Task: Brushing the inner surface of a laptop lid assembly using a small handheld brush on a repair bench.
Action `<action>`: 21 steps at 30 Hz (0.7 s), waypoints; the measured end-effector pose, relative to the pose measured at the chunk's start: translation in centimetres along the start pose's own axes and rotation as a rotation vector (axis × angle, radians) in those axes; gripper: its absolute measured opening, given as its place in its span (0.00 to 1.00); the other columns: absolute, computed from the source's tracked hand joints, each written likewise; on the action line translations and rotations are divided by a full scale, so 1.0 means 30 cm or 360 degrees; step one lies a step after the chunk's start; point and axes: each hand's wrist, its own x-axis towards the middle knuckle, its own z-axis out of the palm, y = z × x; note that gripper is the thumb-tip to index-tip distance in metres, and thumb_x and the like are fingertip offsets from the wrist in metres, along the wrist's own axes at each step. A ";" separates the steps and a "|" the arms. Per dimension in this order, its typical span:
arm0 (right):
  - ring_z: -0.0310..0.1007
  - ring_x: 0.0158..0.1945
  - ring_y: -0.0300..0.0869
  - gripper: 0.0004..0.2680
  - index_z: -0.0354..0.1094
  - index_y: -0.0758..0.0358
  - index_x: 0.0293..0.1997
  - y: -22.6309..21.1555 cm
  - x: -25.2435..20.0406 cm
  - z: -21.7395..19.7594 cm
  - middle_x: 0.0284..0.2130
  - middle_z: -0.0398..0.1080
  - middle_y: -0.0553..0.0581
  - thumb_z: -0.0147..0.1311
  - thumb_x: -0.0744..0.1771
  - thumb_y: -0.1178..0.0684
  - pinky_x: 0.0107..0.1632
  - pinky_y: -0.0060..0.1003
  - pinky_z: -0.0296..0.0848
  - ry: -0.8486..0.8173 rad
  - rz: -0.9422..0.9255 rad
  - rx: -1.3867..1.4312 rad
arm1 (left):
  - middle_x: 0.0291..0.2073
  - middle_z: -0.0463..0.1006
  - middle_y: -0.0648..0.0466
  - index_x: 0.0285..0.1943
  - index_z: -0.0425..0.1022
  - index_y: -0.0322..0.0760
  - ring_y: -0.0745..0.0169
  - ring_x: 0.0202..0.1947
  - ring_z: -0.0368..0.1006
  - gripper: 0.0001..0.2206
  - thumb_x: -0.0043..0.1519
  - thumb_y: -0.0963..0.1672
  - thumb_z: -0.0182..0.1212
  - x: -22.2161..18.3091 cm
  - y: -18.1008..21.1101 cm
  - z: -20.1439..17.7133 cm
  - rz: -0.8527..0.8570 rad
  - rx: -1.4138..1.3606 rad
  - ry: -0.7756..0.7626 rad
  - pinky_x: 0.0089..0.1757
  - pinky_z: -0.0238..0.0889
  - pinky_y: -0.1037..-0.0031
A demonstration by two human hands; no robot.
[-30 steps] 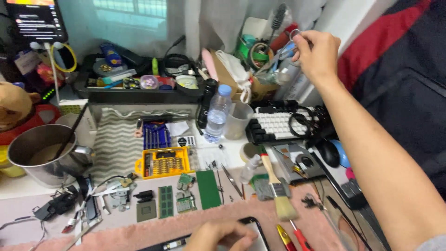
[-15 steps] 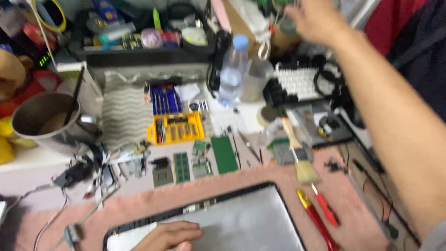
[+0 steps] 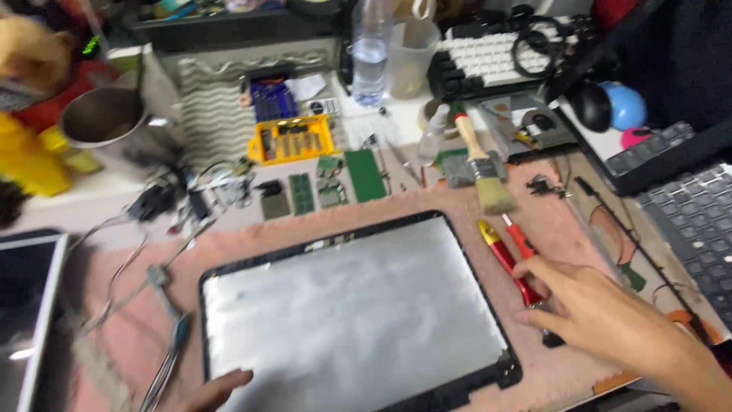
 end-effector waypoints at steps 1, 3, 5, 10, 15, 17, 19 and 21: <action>0.89 0.47 0.38 0.22 0.66 0.25 0.68 -0.030 -0.032 0.005 0.46 0.87 0.46 0.71 0.68 0.33 0.55 0.34 0.80 -0.0033 0.0232 0.0035 | 0.72 0.90 0.49 0.70 0.90 0.29 0.57 0.83 0.73 0.30 0.54 0.44 0.83 0.006 0.180 0.055 0.0020 0.0010 0.0092 0.78 0.55 0.66; 0.85 0.44 0.37 0.24 0.67 0.29 0.71 -0.023 -0.037 0.042 0.40 0.84 0.45 0.73 0.67 0.37 0.53 0.34 0.78 0.0122 0.0202 0.0126 | 0.66 0.90 0.50 0.51 0.87 0.36 0.58 0.70 0.80 0.16 0.54 0.43 0.80 -0.013 0.600 0.335 0.0356 0.0315 0.0630 0.70 0.67 0.68; 0.81 0.42 0.35 0.26 0.68 0.34 0.74 -0.010 -0.049 0.065 0.34 0.81 0.44 0.75 0.66 0.41 0.51 0.33 0.76 0.0281 0.0175 0.0215 | 0.60 0.89 0.51 0.32 0.84 0.42 0.59 0.58 0.87 0.05 0.54 0.42 0.77 -0.109 0.855 0.500 0.0679 0.0621 0.1175 0.63 0.80 0.71; 0.85 0.57 0.45 0.11 0.85 0.73 0.55 -0.074 -0.145 0.048 0.54 0.87 0.59 0.68 0.67 0.64 0.70 0.39 0.80 0.0692 -0.0088 0.1500 | 0.72 0.73 0.33 0.66 0.73 0.37 0.36 0.77 0.73 0.46 0.39 0.54 0.90 -0.134 0.975 0.557 0.0921 0.0710 0.1197 0.74 0.71 0.50; 0.74 0.31 0.51 0.08 0.76 0.73 0.47 -0.170 -0.154 0.145 0.36 0.77 0.65 0.73 0.67 0.67 0.35 0.46 0.79 0.0817 -0.0257 0.1678 | 0.80 0.65 0.31 0.78 0.62 0.33 0.34 0.84 0.65 0.56 0.43 0.57 0.91 -0.190 0.918 0.548 0.0963 0.0711 0.1097 0.78 0.60 0.51; 0.77 0.25 0.57 0.07 0.79 0.78 0.45 -0.275 -0.167 0.159 0.29 0.80 0.73 0.74 0.66 0.69 0.35 0.48 0.80 0.0744 -0.0356 0.1576 | 0.81 0.63 0.32 0.81 0.59 0.31 0.35 0.85 0.63 0.57 0.47 0.56 0.92 -0.214 0.902 0.528 0.0906 0.0763 0.1065 0.78 0.58 0.52; 0.86 0.31 0.71 0.08 0.85 0.89 0.52 -0.402 -0.165 0.189 0.30 0.84 0.89 0.67 0.68 0.74 0.46 0.58 0.87 0.0414 -0.0323 0.1805 | 0.82 0.60 0.27 0.83 0.55 0.32 0.32 0.86 0.61 0.51 0.57 0.50 0.91 -0.228 0.889 0.501 0.0997 0.0757 0.0801 0.77 0.58 0.54; 0.88 0.37 0.57 0.08 0.90 0.78 0.48 -0.580 -0.188 0.187 0.36 0.88 0.72 0.73 0.65 0.68 0.49 0.47 0.90 0.0308 -0.0499 0.1527 | 0.81 0.59 0.25 0.84 0.53 0.33 0.35 0.82 0.68 0.48 0.60 0.46 0.87 -0.260 0.945 0.467 0.0995 0.0701 0.0778 0.68 0.74 0.62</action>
